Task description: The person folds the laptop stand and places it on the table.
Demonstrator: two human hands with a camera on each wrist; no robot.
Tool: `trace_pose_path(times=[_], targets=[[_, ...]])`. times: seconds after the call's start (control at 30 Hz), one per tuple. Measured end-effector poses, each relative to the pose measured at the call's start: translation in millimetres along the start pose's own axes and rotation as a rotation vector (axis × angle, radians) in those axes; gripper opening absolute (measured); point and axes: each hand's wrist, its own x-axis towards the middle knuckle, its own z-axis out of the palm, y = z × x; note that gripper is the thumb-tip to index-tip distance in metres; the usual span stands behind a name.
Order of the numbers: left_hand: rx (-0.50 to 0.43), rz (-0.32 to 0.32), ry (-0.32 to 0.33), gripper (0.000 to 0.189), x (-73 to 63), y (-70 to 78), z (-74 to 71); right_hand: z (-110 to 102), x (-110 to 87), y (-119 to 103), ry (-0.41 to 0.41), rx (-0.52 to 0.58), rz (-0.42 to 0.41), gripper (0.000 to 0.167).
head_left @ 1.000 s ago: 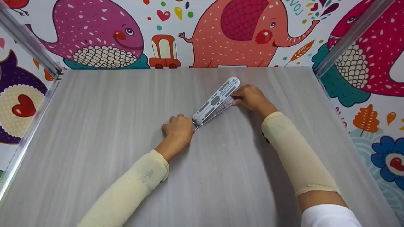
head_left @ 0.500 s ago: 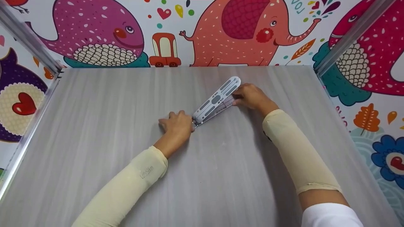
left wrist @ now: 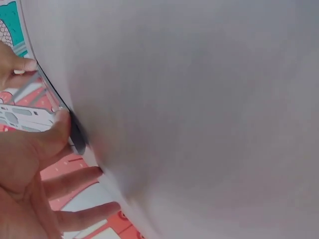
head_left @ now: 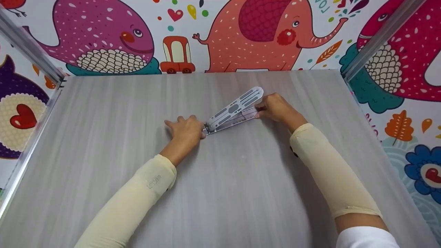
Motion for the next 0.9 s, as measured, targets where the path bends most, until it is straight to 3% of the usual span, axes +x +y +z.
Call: trace_pose_path(times=[0.23,0.5,0.73,0.9], targets=[[-0.018,-0.003,0.01,0.032,12.9,-10.0,-4.2,2.1,-9.3,-1.5,0.013,-0.068,-0.039,0.047],[-0.043,-0.022,0.026,0.04,31.2,-18.7,-7.9,9.2,-21.5,-7.8,0.017,-0.067,0.012,0.043],[-0.046,-0.009,0.002,0.041,46.7,-25.1,-12.8,13.3,-31.3,-8.7,0.103,-0.166,-0.15,0.019],[-0.024,-0.001,0.001,0.041,54.3,-28.1,-14.8,16.7,-37.5,-10.9,0.13,-0.165,-0.166,0.017]])
